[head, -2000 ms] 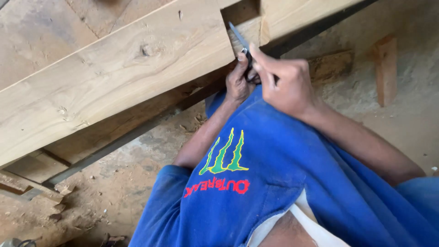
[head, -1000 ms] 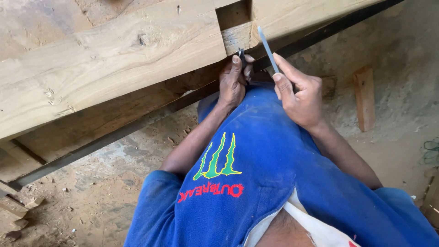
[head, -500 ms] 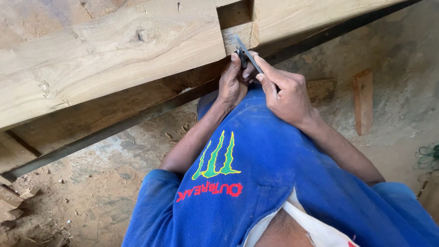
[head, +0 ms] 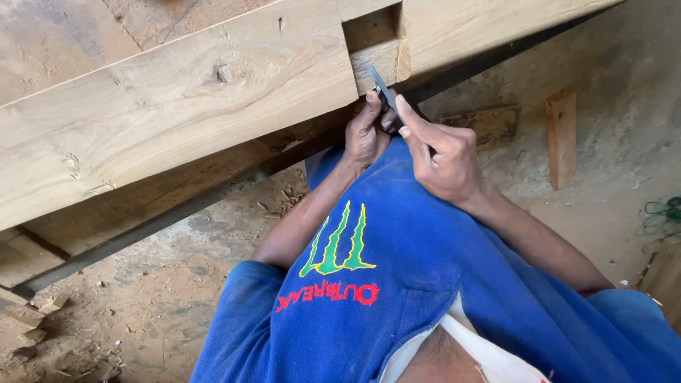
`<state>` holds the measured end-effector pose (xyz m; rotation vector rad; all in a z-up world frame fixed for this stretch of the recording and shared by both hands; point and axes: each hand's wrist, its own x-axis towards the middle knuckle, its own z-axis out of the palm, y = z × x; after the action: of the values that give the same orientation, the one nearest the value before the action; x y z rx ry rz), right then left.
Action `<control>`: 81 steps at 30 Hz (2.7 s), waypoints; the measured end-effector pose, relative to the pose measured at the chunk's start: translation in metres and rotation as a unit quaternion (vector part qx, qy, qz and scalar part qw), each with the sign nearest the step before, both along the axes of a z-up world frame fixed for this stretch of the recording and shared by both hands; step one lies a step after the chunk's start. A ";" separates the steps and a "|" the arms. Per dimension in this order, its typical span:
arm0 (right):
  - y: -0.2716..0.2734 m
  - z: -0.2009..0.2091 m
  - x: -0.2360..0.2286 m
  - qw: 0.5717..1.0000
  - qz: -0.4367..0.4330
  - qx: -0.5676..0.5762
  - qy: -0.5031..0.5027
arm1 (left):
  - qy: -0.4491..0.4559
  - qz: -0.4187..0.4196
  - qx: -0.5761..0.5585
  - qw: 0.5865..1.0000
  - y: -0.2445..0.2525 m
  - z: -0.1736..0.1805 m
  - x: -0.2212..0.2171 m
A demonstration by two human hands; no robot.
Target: Using a metal file to smooth and refine the interior of a notch in a large wooden beam.
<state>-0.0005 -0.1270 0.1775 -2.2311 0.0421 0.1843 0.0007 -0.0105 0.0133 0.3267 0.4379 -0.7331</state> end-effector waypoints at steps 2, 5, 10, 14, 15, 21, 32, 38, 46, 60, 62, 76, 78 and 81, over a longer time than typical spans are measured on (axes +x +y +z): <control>0.003 -0.008 0.001 1.000 -0.009 0.006 -0.019 | -0.003 -0.004 0.002 1.000 -0.002 -0.004 0.002; 0.014 -0.013 0.007 0.999 -0.034 0.016 -0.029 | 0.010 -0.013 0.005 1.000 0.006 -0.013 -0.008; 0.012 -0.009 0.007 0.998 -0.060 -0.008 0.028 | -0.018 -0.009 -0.029 0.999 0.000 -0.022 -0.001; 0.016 -0.005 0.007 0.998 -0.061 -0.024 0.000 | 0.027 -0.001 -0.022 0.999 -0.003 -0.018 -0.018; 0.013 -0.001 0.016 0.998 -0.064 -0.028 -0.002 | 0.047 0.005 -0.017 0.999 -0.010 -0.015 -0.017; 0.018 -0.012 0.012 0.999 -0.045 -0.023 -0.006 | 0.026 0.006 -0.014 1.000 0.002 -0.019 -0.013; 0.008 -0.003 0.006 0.998 -0.058 -0.026 -0.021 | 0.014 0.000 0.002 1.000 -0.006 -0.024 -0.015; 0.011 0.009 -0.013 0.989 -0.133 -0.017 0.057 | -0.024 -0.002 0.015 1.000 0.003 -0.010 -0.003; 0.013 -0.008 -0.006 0.997 -0.064 -0.020 -0.025 | -0.036 0.008 -0.025 0.999 -0.002 -0.003 -0.001; 0.016 0.005 0.019 0.996 -0.084 -0.036 0.018 | 0.043 0.038 -0.024 0.998 -0.010 -0.014 -0.012; 0.015 0.000 0.013 0.996 -0.072 -0.044 -0.010 | 0.022 0.049 -0.013 0.998 -0.015 -0.020 -0.004; 0.007 0.006 0.013 0.995 -0.068 -0.064 -0.015 | 0.027 0.051 0.004 0.998 -0.018 -0.016 -0.012; 0.008 0.003 -0.001 0.998 -0.050 -0.032 -0.014 | 0.007 0.051 0.026 0.998 -0.014 -0.017 -0.005; 0.021 -0.004 0.008 0.997 -0.052 -0.040 -0.026 | 0.041 0.061 0.028 0.997 -0.004 -0.012 -0.015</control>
<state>0.0076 -0.1060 0.1734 -2.3056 0.1400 0.0677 -0.0145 -0.0143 0.0010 0.3197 0.5524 -0.6167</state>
